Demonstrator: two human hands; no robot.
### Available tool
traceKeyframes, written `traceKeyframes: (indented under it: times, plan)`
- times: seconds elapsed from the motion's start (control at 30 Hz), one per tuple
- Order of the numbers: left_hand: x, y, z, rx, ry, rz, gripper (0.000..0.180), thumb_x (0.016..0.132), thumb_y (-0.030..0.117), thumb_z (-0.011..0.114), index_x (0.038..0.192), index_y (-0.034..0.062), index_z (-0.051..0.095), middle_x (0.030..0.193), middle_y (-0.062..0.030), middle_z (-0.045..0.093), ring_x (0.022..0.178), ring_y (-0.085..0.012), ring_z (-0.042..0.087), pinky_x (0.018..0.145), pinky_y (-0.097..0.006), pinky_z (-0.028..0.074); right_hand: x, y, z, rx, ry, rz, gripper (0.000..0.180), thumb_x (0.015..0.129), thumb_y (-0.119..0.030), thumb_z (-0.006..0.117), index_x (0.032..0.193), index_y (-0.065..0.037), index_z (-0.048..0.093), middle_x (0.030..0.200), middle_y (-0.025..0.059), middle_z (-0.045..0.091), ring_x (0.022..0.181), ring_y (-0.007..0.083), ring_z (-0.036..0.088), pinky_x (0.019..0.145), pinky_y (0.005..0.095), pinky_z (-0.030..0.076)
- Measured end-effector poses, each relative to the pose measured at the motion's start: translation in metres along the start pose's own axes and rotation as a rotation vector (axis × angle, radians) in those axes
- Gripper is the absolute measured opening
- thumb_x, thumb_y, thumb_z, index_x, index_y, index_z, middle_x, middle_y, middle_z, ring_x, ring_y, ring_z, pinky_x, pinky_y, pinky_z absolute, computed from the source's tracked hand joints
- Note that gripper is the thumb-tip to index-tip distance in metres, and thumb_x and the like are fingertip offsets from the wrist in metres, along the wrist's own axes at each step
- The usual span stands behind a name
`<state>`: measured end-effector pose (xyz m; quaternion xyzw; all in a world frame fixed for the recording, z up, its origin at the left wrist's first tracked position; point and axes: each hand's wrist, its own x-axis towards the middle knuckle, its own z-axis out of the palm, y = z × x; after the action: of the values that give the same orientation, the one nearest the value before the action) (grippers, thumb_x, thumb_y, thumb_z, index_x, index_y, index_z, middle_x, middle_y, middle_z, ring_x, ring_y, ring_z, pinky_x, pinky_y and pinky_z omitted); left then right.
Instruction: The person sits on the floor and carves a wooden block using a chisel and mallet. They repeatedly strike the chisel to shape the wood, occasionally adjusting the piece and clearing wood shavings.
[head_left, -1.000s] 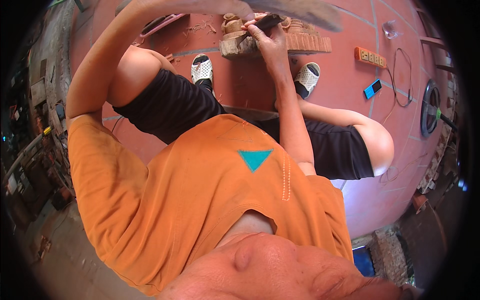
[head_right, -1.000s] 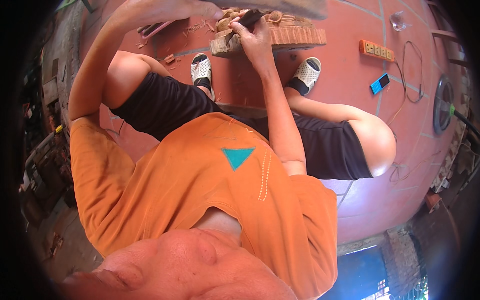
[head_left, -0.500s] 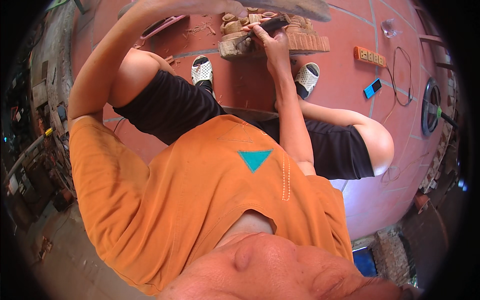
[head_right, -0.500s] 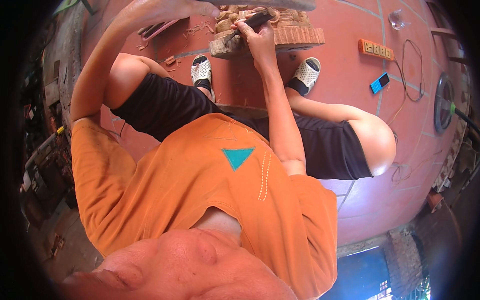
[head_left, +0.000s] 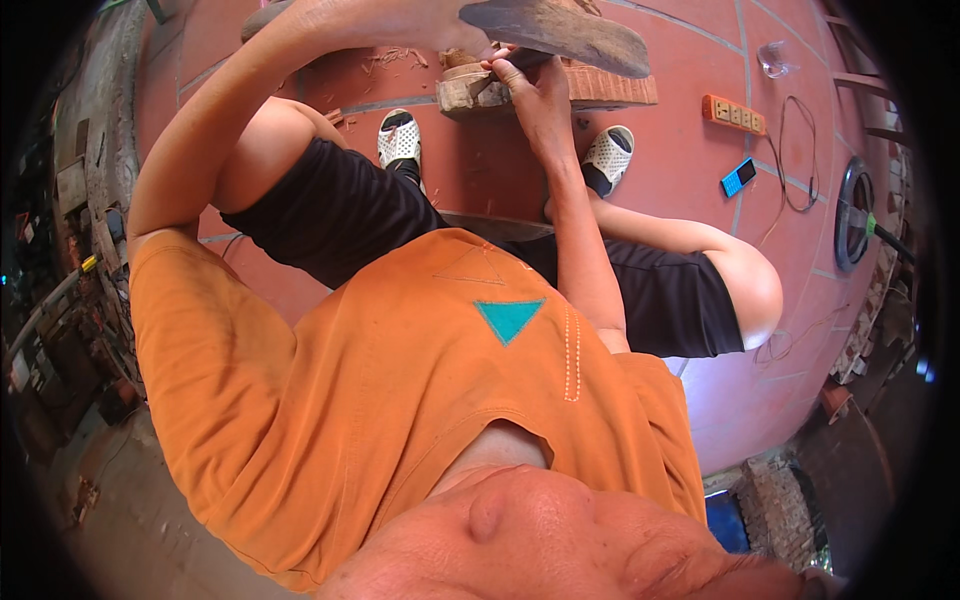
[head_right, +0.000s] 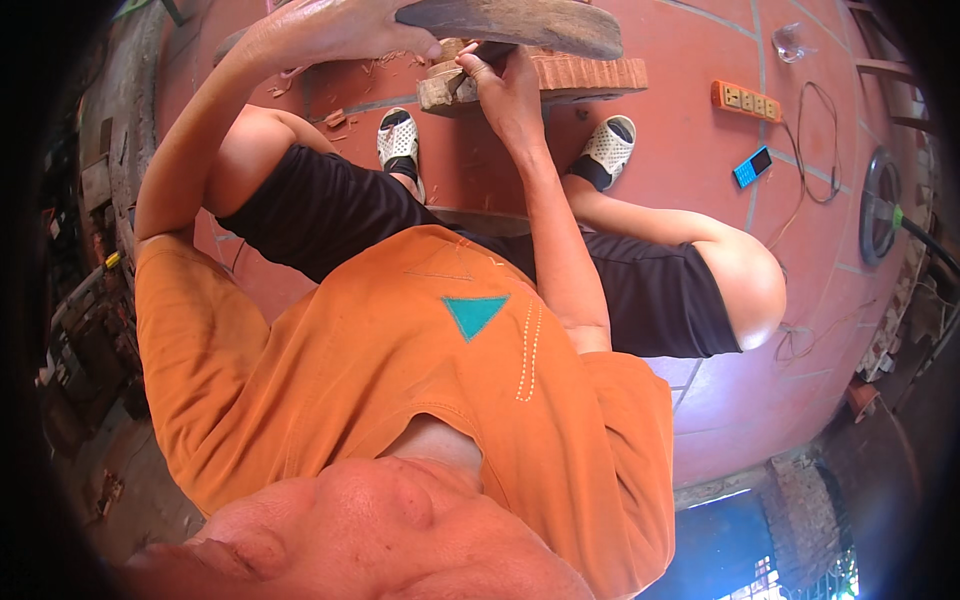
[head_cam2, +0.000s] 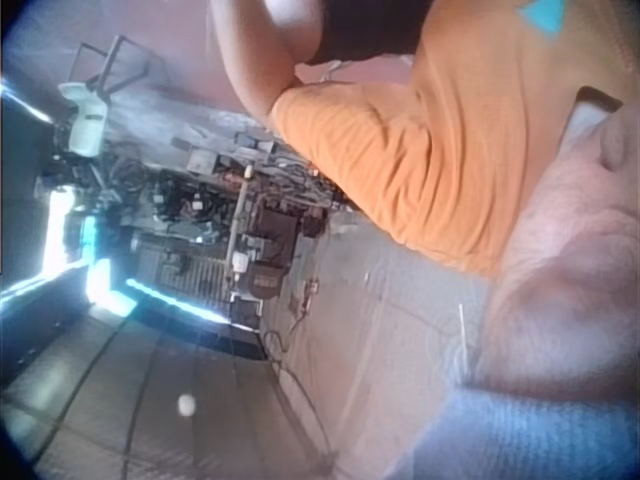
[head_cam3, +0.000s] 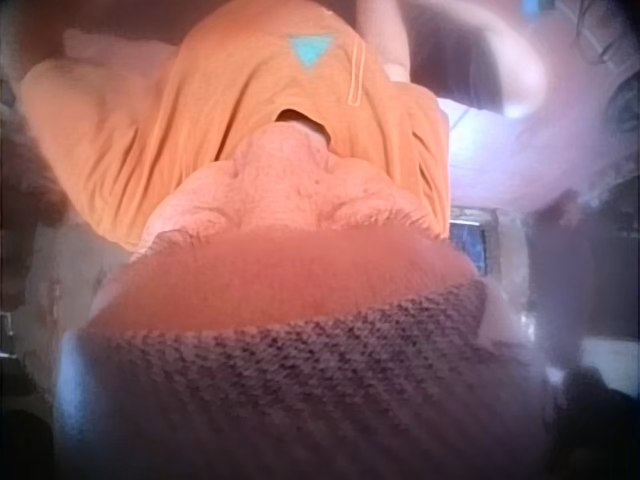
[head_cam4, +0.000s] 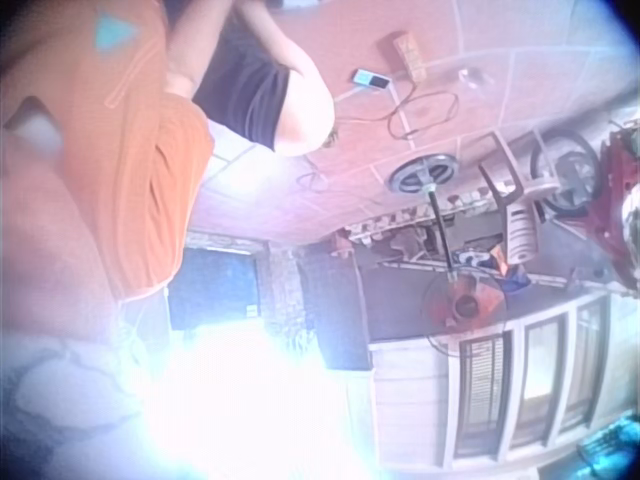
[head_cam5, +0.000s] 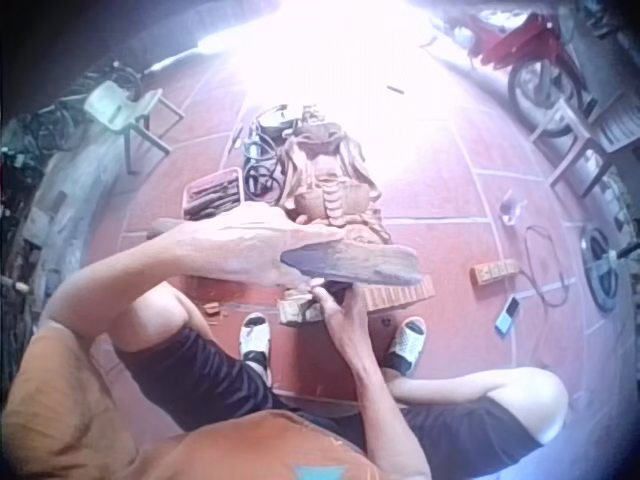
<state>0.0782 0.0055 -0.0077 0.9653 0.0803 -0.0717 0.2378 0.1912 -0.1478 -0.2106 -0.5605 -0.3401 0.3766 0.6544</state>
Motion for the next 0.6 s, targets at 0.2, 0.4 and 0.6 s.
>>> traceKeyframes:
  times: [0.2, 0.4, 0.6]
  plan:
    - [0.004, 0.019, -0.012, -0.047, 0.009, -0.087, 0.078, 0.086, 0.030, 0.076, 0.153, 0.0080, 0.043, 0.098, -0.0263, 0.070, 0.084, -0.0391, 0.070, 0.079, -0.045, 0.055, -0.001, 0.001, -0.002, 0.031, 0.001, 0.045, 0.016, 0.096, -0.005, 0.069, 0.111, -0.002, 0.061, 0.098, 0.0039, 0.070, 0.095, 0.0151, 0.069, 0.089, 0.0301, 0.053]
    - [0.002, 0.027, -0.011, -0.064, -0.009, -0.066, 0.077, 0.086, 0.027, 0.074, 0.154, 0.0084, 0.043, 0.100, -0.0277, 0.069, 0.085, -0.0371, 0.070, 0.077, -0.044, 0.054, 0.000, -0.002, -0.010, -0.129, -0.037, 0.086, 0.016, 0.097, -0.008, 0.069, 0.110, -0.002, 0.062, 0.099, 0.0047, 0.072, 0.092, 0.0138, 0.069, 0.085, 0.0296, 0.054]
    - [0.002, 0.014, -0.015, 0.036, -0.067, -0.105, 0.074, 0.087, 0.026, 0.072, 0.151, 0.0064, 0.043, 0.103, -0.0285, 0.068, 0.091, -0.0414, 0.069, 0.079, -0.047, 0.054, 0.000, -0.004, -0.009, 0.282, 0.014, 0.246, 0.018, 0.099, -0.008, 0.067, 0.115, -0.004, 0.059, 0.102, 0.0067, 0.072, 0.097, 0.0173, 0.073, 0.082, 0.0289, 0.057]
